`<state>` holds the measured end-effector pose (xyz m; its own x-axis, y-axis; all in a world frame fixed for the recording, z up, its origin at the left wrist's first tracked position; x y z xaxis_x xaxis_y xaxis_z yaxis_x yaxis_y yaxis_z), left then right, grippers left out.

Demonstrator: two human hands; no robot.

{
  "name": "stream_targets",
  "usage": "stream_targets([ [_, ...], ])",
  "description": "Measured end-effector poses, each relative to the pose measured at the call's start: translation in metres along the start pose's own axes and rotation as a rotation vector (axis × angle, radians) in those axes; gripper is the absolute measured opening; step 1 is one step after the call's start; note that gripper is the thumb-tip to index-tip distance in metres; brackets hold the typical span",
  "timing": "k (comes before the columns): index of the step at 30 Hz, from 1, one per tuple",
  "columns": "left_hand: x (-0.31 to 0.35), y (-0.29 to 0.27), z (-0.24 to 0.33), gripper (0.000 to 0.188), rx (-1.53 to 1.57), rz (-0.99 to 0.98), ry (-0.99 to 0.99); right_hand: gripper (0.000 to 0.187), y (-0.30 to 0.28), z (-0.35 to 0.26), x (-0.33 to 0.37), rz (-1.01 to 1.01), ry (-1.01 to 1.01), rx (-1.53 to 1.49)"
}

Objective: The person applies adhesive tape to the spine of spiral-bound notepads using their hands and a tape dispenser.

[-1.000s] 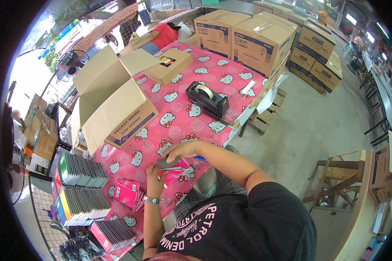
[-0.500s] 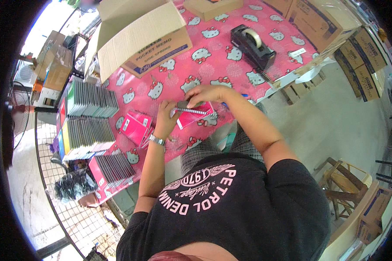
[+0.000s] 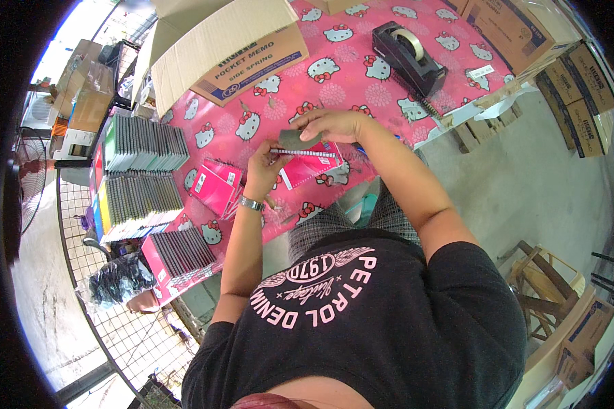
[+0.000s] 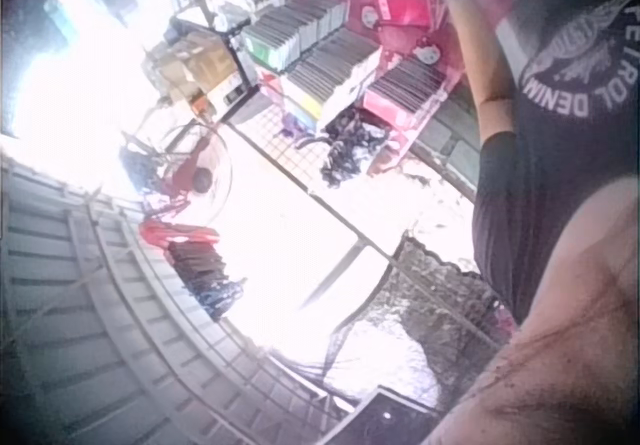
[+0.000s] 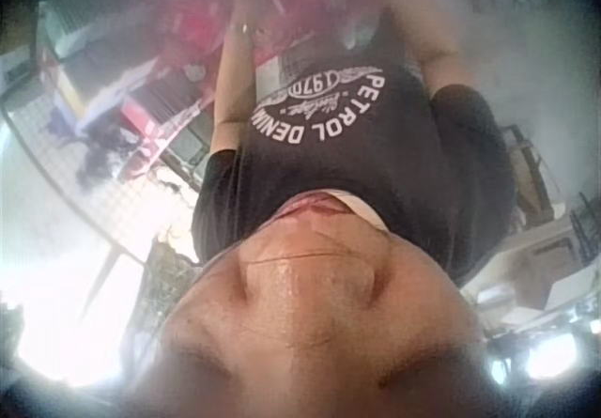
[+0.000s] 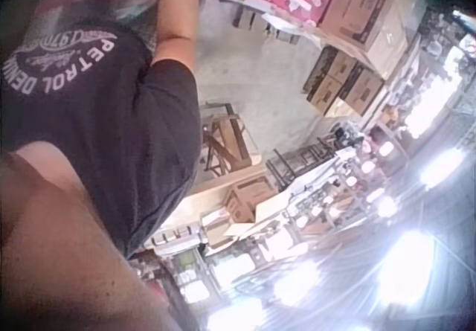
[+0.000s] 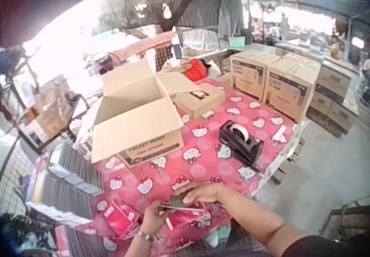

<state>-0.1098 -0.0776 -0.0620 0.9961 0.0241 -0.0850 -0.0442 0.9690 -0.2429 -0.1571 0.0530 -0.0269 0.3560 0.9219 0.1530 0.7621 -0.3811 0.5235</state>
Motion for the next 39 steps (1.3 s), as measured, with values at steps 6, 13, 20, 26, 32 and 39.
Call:
stream_targets([
  [6, -0.004, 0.004, 0.001, 0.028, 0.030, 0.005, 0.029, 0.052, -0.020, 0.015, -0.011, 0.039, 0.032, 0.217],
  [13, 0.013, -0.005, 0.011, 0.018, 0.104, 0.127, -0.068, 0.068, -0.080, -0.040, 0.054, 0.829, -0.159, 1.526],
  [20, 0.029, -0.011, 0.004, 0.014, 0.007, 0.271, -0.092, 0.065, -0.020, 0.031, 0.149, 1.059, -0.173, 1.754],
  [26, 0.036, -0.010, 0.007, 0.017, -0.062, 0.273, -0.059, 0.055, 0.019, 0.025, 0.147, 0.999, -0.361, 1.362],
  [32, 0.044, -0.008, 0.000, 0.015, 0.116, 0.316, -0.034, 0.054, 0.084, 0.002, 0.085, 0.779, -0.456, 1.305],
  [39, 0.056, -0.011, 0.004, 0.015, 0.030, 0.420, 0.091, 0.044, 0.089, 0.014, 0.080, 0.775, -0.373, 1.301],
])
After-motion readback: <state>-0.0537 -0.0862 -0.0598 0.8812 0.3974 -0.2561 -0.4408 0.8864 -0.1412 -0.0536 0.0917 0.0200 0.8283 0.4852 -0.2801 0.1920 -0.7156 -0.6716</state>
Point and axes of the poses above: each hand's wrist, its own x-axis away from the middle knuckle, its own y-axis out of the palm, z = x × y, the point moved 10 cm from there along -x, towards the middle knuckle, and after that the axes turned 3 degrees about y, right-handed, at the moved point
